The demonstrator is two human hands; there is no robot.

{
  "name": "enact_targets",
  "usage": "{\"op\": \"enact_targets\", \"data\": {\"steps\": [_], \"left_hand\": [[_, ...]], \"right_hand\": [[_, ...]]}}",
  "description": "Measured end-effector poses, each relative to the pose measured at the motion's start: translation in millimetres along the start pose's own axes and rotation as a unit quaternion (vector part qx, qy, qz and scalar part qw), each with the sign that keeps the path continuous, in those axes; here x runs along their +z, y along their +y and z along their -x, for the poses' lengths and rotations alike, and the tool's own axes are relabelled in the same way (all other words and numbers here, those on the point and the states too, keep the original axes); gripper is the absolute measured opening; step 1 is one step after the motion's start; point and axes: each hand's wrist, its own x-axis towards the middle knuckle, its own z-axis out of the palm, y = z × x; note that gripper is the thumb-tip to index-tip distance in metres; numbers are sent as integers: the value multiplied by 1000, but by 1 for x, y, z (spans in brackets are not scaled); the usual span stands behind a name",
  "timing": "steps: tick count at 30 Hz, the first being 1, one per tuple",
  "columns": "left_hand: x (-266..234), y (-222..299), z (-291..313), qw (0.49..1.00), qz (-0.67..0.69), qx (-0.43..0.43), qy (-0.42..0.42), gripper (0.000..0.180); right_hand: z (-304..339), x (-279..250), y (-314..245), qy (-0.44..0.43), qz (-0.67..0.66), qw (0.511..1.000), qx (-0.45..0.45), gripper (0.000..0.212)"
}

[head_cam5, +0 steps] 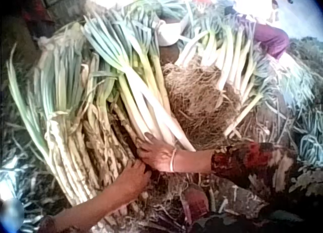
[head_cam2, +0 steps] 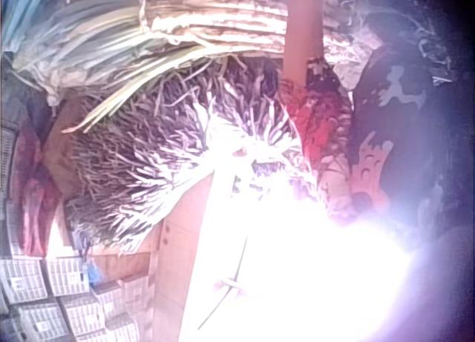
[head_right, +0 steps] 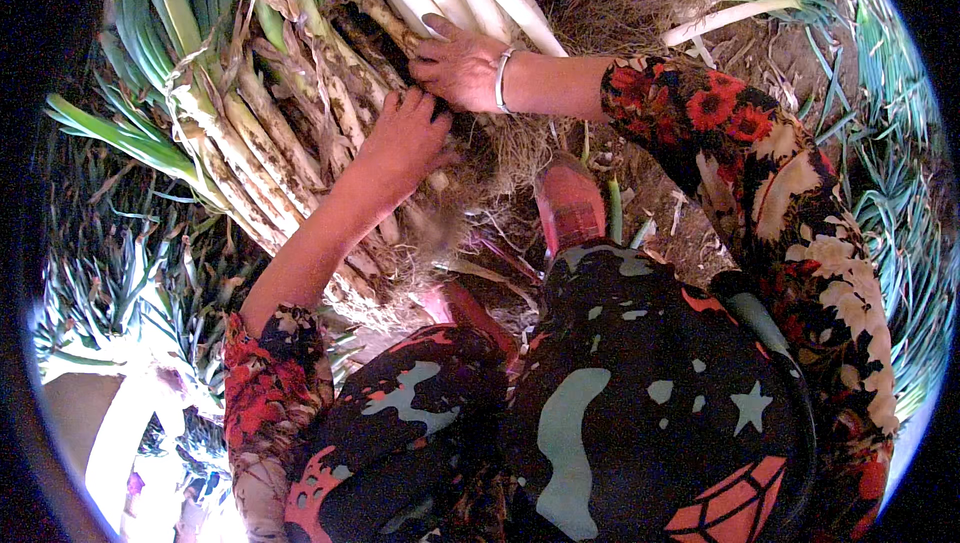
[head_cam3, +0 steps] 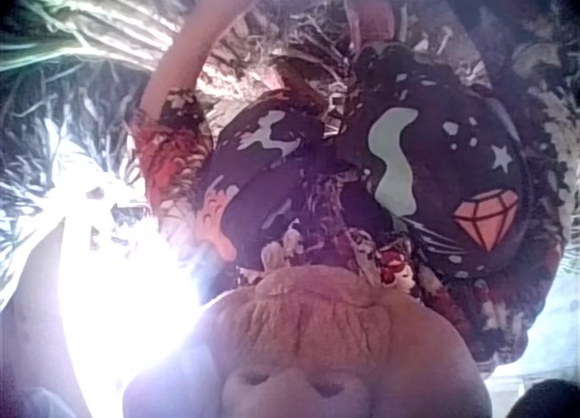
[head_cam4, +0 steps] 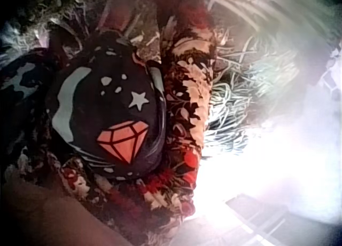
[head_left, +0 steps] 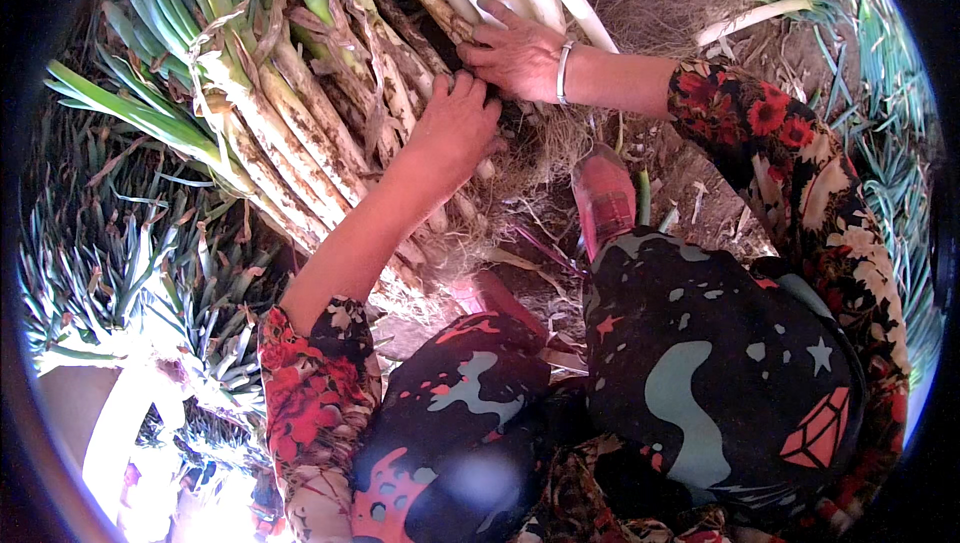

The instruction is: The person peels and cleans individual leeks by hand, then gathers them into a bunch and ties the bundle together with pink tape.

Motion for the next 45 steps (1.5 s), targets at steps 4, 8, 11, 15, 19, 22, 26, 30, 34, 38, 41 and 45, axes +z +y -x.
{"op": "enact_targets", "data": {"steps": [4,8,11,15,19,22,26,30,34,38,41,45], "left_hand": [[8,-2,0,1000,4,3,5,35],[5,-3,-2,997,53,8,-48,37],[-7,-6,-3,994,83,-16,-68,34],[-27,-5,27,993,84,22,-76,28],[-23,-5,34,995,93,23,-23,25],[-15,-6,31,994,103,23,-12,23],[0,-9,26,993,117,23,2,20],[-12,-6,31,994,109,22,-5,21],[-21,-9,34,994,103,37,11,20],[-14,-4,40,997,78,30,6,18],[-17,-4,27,997,45,63,-29,17],[-17,-5,14,992,27,61,-110,17]], "right_hand": [[0,5,0,24,-14,1000,-4,28],[1,-1,-4,-9,15,1000,-18,27],[4,10,-4,-2,27,1000,-15,26],[17,21,0,40,16,999,-13,26],[20,13,0,41,34,998,-20,26],[11,13,-13,-37,142,989,-7,26],[-5,32,-35,45,158,984,-67,27],[-23,21,-48,15,-121,990,65,33],[-35,27,-51,-22,-364,911,191,28],[-38,37,-58,43,-690,674,261,39],[-33,60,-54,74,-859,459,215,34],[-52,84,-53,58,-704,655,267,30]]}}
